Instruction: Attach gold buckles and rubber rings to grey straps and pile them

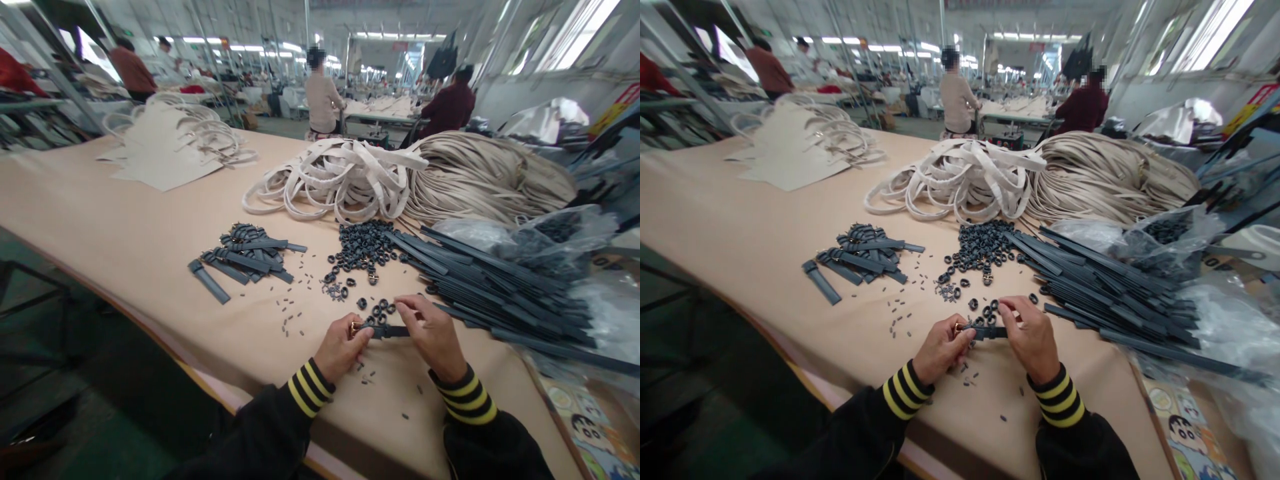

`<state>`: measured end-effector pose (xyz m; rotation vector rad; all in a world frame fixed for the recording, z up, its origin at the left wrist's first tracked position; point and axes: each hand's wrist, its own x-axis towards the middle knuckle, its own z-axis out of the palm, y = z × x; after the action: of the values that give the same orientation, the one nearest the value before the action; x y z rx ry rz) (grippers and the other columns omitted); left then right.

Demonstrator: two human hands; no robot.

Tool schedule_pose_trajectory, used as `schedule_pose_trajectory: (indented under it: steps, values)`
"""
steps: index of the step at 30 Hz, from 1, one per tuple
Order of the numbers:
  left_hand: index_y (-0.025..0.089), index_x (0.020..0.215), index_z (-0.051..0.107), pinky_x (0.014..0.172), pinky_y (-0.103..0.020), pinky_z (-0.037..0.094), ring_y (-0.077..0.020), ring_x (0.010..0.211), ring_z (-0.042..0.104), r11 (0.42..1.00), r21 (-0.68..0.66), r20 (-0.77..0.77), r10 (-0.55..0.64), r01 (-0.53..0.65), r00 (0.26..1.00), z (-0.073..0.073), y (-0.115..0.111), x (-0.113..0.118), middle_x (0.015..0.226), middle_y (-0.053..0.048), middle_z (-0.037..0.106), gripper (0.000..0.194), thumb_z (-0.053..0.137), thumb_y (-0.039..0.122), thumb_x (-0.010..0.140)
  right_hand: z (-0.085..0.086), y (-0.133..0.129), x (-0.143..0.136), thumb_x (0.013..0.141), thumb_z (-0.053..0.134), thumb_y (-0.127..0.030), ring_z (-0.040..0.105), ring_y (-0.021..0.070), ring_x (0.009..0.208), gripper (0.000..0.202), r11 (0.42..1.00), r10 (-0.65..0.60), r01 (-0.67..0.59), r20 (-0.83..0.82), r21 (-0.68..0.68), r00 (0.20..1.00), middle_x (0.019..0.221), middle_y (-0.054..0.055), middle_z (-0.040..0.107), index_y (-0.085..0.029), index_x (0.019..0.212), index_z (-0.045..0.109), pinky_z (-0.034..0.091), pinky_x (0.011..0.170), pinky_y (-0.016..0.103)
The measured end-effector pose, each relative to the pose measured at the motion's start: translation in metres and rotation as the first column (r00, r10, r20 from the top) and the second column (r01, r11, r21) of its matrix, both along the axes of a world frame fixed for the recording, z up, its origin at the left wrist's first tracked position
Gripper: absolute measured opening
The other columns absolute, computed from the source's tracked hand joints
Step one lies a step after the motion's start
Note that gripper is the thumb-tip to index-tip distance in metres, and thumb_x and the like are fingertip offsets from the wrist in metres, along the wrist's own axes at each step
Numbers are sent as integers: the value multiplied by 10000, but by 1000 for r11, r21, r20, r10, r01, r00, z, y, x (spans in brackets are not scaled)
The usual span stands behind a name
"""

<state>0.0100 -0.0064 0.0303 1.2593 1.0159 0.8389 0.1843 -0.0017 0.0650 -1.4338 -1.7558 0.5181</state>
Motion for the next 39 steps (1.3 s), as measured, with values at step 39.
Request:
schedule_pose_trajectory:
  steps: [39]
  values:
    - [168,742,389,296,-128,283,-48,270,376,984,-24,-28,-179,179,983,3,6,-9,376,79,486,181,496,313,754,-7,-10,-4,856,382,-257,524,98,537,183,631,464,-552,-304,-546,832,676,23,593,-148,749,484,405,515,198]
